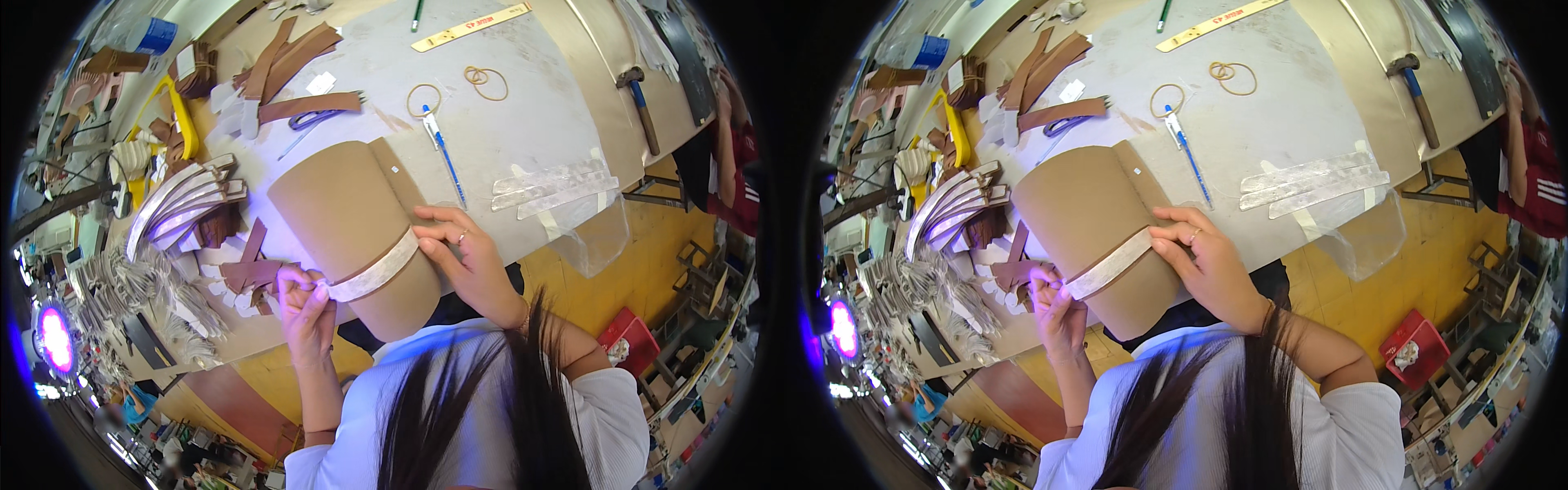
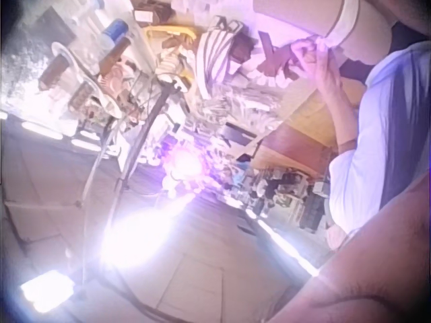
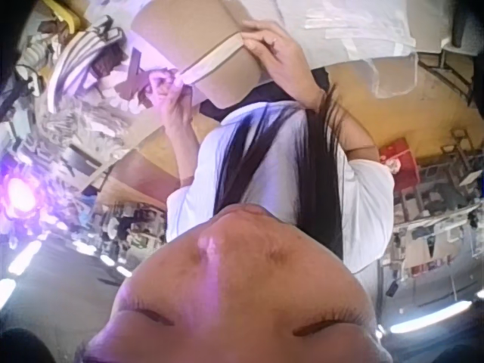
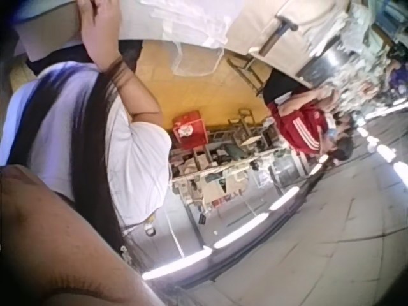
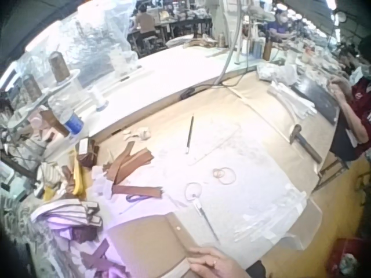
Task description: The person repeatedly wraps a white strip around a brown cardboard piece, then stacks the finished units. She also handles a black board and a bundle of white strips, placing them on the table. The work occurs at a cluttered workstation with other craft materials nearby.
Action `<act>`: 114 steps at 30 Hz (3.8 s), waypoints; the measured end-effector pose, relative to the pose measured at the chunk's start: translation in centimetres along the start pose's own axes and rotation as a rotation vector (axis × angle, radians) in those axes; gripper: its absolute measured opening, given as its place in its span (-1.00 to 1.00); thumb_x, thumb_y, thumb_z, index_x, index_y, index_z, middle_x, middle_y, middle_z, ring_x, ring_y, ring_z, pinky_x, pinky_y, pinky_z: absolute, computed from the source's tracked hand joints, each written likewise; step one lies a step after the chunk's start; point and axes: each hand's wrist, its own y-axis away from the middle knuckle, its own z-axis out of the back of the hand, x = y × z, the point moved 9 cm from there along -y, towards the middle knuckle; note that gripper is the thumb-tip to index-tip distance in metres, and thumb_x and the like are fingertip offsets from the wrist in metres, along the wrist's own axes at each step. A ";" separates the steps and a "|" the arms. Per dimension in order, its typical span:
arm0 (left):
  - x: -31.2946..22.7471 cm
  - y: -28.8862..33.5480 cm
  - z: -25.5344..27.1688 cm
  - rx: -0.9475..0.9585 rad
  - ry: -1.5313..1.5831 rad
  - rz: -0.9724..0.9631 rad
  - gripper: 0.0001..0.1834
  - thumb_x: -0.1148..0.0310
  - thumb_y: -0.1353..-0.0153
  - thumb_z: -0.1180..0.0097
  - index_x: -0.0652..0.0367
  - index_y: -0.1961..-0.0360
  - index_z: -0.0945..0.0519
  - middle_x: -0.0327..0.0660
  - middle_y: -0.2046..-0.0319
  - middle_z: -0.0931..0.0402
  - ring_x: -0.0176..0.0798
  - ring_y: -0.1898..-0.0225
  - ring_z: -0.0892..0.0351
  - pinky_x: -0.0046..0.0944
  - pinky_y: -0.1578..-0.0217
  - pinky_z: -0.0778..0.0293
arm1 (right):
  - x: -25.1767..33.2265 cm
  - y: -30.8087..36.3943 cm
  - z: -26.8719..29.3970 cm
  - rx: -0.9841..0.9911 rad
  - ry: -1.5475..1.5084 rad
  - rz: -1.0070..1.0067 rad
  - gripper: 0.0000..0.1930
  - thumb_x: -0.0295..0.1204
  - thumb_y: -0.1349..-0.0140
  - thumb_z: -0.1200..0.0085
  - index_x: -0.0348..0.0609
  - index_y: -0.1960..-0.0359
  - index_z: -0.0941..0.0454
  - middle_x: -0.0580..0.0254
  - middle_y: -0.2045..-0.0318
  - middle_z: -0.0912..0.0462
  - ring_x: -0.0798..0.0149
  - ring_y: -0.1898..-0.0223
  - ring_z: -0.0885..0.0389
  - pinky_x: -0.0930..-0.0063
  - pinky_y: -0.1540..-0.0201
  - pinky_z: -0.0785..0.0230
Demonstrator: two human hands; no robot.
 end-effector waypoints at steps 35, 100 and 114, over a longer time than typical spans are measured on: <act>0.4 -0.3 1.1 0.045 -0.045 -0.030 -0.70 0.60 -0.15 -0.16 0.19 0.13 -0.35 -0.14 0.34 -0.54 -0.27 0.32 -0.55 -0.31 0.26 -0.50 | 0.4 1.6 -1.8 0.429 0.082 0.062 -0.06 0.29 -0.27 0.40 -0.21 -0.42 0.28 -0.05 -0.41 0.04 -0.02 -0.42 0.04 0.30 -0.39 0.15; -14.8 -12.3 -13.2 0.019 -1.243 -0.553 -0.82 0.46 -0.14 -0.17 0.24 0.21 -0.62 -0.15 0.36 -0.53 -0.30 0.42 -0.57 -0.35 0.39 -0.45 | 6.5 -2.0 16.2 -0.326 0.799 0.352 -0.82 -0.62 -0.28 0.03 -0.27 0.10 -0.52 0.16 0.34 -0.59 0.32 0.31 -0.59 0.52 0.21 -0.41; -3.5 -0.7 -3.7 0.070 -0.348 0.059 -0.72 0.59 -0.14 -0.18 0.39 0.10 -0.51 -0.16 0.42 -0.56 -0.40 0.49 -0.54 -0.43 0.43 -0.50 | 10.3 -1.6 7.6 -0.035 0.330 0.263 -0.84 -0.65 -0.16 -0.11 -0.32 0.21 -0.61 0.23 0.45 -0.61 0.50 0.49 -0.52 0.66 0.43 -0.37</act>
